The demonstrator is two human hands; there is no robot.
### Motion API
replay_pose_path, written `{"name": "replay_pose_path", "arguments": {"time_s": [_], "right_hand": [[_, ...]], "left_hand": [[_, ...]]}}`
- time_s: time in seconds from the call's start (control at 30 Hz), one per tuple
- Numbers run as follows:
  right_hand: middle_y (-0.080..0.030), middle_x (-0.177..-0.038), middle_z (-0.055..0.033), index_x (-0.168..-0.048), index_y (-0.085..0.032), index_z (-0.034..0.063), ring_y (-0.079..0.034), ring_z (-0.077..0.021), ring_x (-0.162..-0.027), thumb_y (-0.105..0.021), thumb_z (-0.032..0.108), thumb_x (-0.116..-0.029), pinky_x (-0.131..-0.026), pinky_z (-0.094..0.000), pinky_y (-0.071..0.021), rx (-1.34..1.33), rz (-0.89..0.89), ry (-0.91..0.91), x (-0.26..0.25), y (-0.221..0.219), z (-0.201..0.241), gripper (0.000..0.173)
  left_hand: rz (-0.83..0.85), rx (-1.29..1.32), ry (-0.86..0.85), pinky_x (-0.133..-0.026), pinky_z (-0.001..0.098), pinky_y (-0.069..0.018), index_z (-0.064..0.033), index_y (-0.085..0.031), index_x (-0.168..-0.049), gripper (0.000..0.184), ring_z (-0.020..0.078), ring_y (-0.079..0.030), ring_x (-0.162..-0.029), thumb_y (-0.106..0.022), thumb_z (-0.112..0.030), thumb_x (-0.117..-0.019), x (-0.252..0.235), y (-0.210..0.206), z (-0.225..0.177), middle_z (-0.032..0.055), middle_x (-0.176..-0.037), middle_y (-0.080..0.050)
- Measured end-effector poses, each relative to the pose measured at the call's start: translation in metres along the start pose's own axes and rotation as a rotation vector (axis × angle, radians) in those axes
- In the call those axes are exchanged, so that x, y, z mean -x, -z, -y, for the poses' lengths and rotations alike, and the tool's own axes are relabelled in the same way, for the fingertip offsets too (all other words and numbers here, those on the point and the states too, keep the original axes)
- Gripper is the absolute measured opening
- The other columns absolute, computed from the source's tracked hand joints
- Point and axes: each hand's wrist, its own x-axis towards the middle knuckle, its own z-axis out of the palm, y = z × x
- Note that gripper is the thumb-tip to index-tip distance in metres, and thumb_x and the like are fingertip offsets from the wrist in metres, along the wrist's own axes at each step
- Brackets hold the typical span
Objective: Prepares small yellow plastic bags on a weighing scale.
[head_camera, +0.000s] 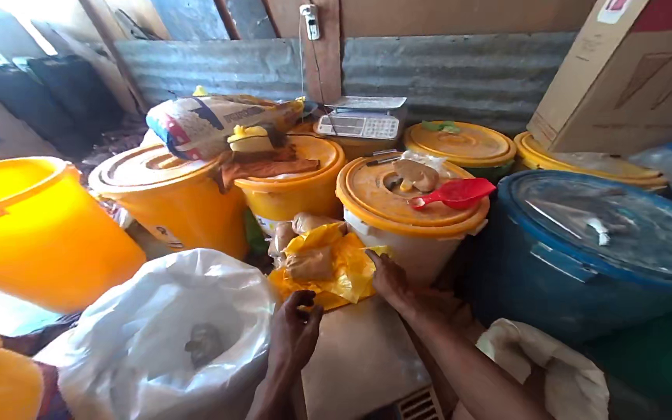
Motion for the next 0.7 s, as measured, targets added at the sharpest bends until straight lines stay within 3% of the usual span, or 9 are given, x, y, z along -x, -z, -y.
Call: {"name": "replay_pose_path", "arguments": {"time_s": [0.07,0.17,0.27,0.33,0.4,0.47,0.53,0.63,0.7], "right_hand": [[-0.064,-0.133,-0.0180,-0.158,-0.040,0.0281,-0.066,-0.0371,-0.114,-0.057,0.012,-0.0956,-0.092,-0.0560,-0.0548,0.011,0.050,-0.008,-0.006,-0.009,-0.003,0.067],[-0.067,-0.128,-0.0190,-0.152,-0.047,0.0153,-0.066,-0.0370,-0.116,-0.052,0.035,-0.1048,-0.096,-0.0565,-0.0529,0.001,0.069,-0.017,-0.010,-0.022,-0.009,0.051],[-0.071,-0.116,-0.0191,-0.144,-0.052,0.0088,-0.070,-0.0367,-0.108,-0.039,0.055,-0.1072,-0.091,-0.0559,-0.0545,0.004,0.013,-0.007,-0.011,-0.031,-0.006,0.061],[-0.071,-0.116,-0.0179,-0.146,-0.051,0.0093,-0.070,-0.0357,-0.107,-0.041,0.059,-0.1049,-0.090,-0.0552,-0.0551,0.017,-0.008,0.002,-0.012,-0.033,0.000,0.065],[-0.070,-0.122,-0.0165,-0.144,-0.055,0.0118,-0.069,-0.0348,-0.111,-0.050,0.050,-0.1038,-0.092,-0.0559,-0.0545,0.016,-0.004,0.010,-0.015,-0.037,0.005,0.056],[-0.073,-0.116,-0.0138,-0.125,-0.069,0.0116,-0.070,-0.0319,-0.109,-0.052,0.033,-0.1034,-0.091,-0.0544,-0.0552,-0.029,-0.039,-0.005,-0.019,-0.042,0.007,0.035],[-0.073,-0.110,-0.0145,-0.112,-0.073,0.0082,-0.070,-0.0307,-0.105,-0.053,0.026,-0.1030,-0.090,-0.0522,-0.0558,-0.144,-0.106,-0.028,-0.021,-0.042,0.011,0.028],[-0.067,-0.112,-0.0192,-0.111,-0.071,0.0007,-0.067,-0.0318,-0.106,-0.055,0.020,-0.1019,-0.094,-0.0471,-0.0545,-0.325,-0.225,0.012,-0.019,-0.025,0.021,0.027],[-0.067,-0.113,-0.0232,-0.112,-0.070,-0.0032,-0.065,-0.0361,-0.108,-0.054,0.018,-0.1015,-0.095,-0.0494,-0.0528,-0.389,-0.294,0.069,-0.016,-0.005,0.027,0.029]], "left_hand": [[0.007,-0.014,0.023,-0.074,0.0338,-0.0600,-0.0078,-0.067,-0.121,0.029,0.0139,-0.070,-0.081,-0.067,-0.020,-0.0950,-0.005,0.001,0.004,0.0059,-0.109,-0.071],[0.020,-0.045,0.065,-0.078,0.0372,-0.0592,-0.0073,-0.067,-0.123,0.030,0.0170,-0.070,-0.085,-0.068,-0.021,-0.0961,-0.012,-0.001,0.010,0.0079,-0.111,-0.070],[0.045,-0.060,0.077,-0.080,0.0389,-0.0591,-0.0069,-0.066,-0.124,0.031,0.0186,-0.070,-0.086,-0.066,-0.022,-0.0968,-0.014,-0.006,0.006,0.0087,-0.113,-0.070],[0.077,-0.060,0.073,-0.081,0.0373,-0.0593,-0.0071,-0.066,-0.125,0.032,0.0180,-0.070,-0.086,-0.066,-0.022,-0.0972,-0.012,-0.010,0.000,0.0088,-0.113,-0.070],[0.120,-0.049,0.056,-0.081,0.0366,-0.0599,-0.0082,-0.065,-0.127,0.033,0.0174,-0.071,-0.088,-0.065,-0.022,-0.0975,-0.009,-0.014,-0.002,0.0085,-0.116,-0.069],[0.146,-0.037,0.032,-0.079,0.0353,-0.0600,-0.0097,-0.064,-0.128,0.034,0.0161,-0.070,-0.086,-0.064,-0.023,-0.0974,-0.006,-0.017,-0.004,0.0075,-0.116,-0.068],[0.142,-0.027,0.016,-0.079,0.0347,-0.0597,-0.0105,-0.064,-0.129,0.034,0.0156,-0.069,-0.086,-0.064,-0.024,-0.0969,-0.005,-0.017,-0.003,0.0070,-0.117,-0.068],[0.102,-0.030,0.008,-0.078,0.0352,-0.0596,-0.0093,-0.064,-0.128,0.035,0.0161,-0.070,-0.085,-0.065,-0.023,-0.0967,-0.005,-0.011,-0.002,0.0078,-0.116,-0.068],[0.079,-0.041,0.017,-0.078,0.0351,-0.0594,-0.0093,-0.065,-0.128,0.034,0.0163,-0.070,-0.085,-0.065,-0.023,-0.0968,-0.007,-0.006,-0.002,0.0076,-0.116,-0.068]]}}
